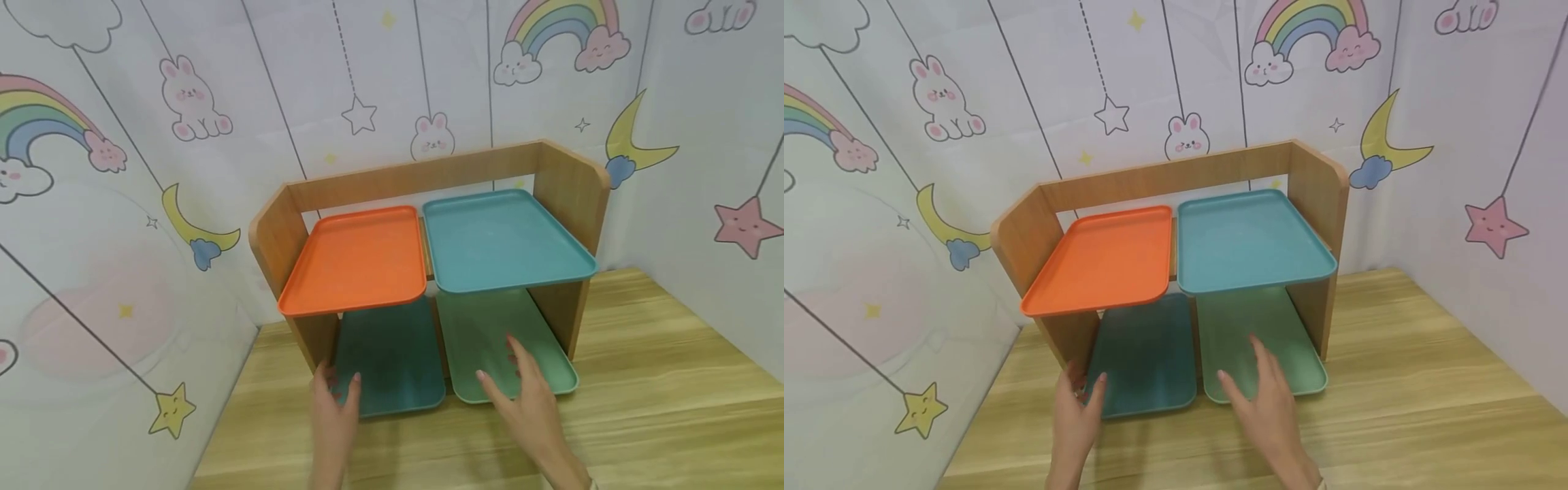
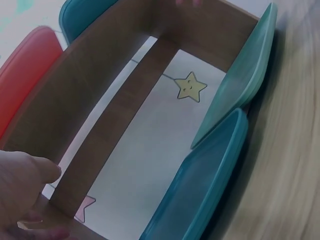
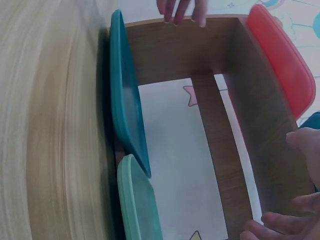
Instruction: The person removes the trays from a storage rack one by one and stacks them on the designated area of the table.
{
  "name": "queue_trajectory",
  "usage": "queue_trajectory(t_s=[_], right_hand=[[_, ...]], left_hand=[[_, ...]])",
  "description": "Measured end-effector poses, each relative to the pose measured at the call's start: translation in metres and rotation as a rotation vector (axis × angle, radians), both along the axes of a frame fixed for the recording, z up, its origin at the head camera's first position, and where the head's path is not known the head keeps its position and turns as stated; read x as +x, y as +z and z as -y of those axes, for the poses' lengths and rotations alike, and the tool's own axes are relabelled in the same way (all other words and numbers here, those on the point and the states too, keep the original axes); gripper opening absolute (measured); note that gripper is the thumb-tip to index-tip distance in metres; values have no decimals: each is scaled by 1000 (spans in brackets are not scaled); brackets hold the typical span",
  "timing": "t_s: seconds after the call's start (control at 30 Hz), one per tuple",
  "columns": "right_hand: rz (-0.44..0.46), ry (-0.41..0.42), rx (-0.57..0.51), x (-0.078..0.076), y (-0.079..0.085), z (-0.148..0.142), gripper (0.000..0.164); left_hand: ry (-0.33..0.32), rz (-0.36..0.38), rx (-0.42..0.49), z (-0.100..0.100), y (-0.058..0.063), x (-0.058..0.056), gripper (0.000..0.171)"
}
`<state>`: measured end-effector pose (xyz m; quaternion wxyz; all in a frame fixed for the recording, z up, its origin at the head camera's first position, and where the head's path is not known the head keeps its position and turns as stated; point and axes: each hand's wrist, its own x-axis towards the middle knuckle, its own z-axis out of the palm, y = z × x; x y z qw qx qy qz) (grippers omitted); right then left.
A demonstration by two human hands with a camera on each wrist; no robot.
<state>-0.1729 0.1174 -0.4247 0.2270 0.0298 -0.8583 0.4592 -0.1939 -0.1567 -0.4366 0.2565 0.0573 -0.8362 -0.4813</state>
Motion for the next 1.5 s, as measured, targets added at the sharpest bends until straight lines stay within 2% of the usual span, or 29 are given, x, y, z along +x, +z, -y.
queue_trajectory(t_s=[0.2, 0.4, 0.6, 0.77, 0.93, 1.17, 1.5], right_hand=[[7, 19, -110, 0, 6, -4, 78], [42, 20, -162, 2, 12, -9, 83], [8, 19, -165, 0, 18, -16, 82], [-18, 10, -166, -1, 23, -22, 82], [-28, -9, -171, -2, 31, -30, 81], [-7, -7, -180, -1, 43, -45, 84], [-54, -18, -241, -6, 58, -55, 83]], left_hand=[[57, 5, 52, 16, 0, -6, 69], [117, -24, 81, 33, 4, -13, 69], [123, -72, 83, 47, 10, -21, 65], [129, -83, 38, 55, 18, -28, 62], [125, -70, -4, 57, 27, -32, 61], [109, -94, -51, 56, 35, -39, 60], [105, -220, -112, 50, 44, -46, 50]])
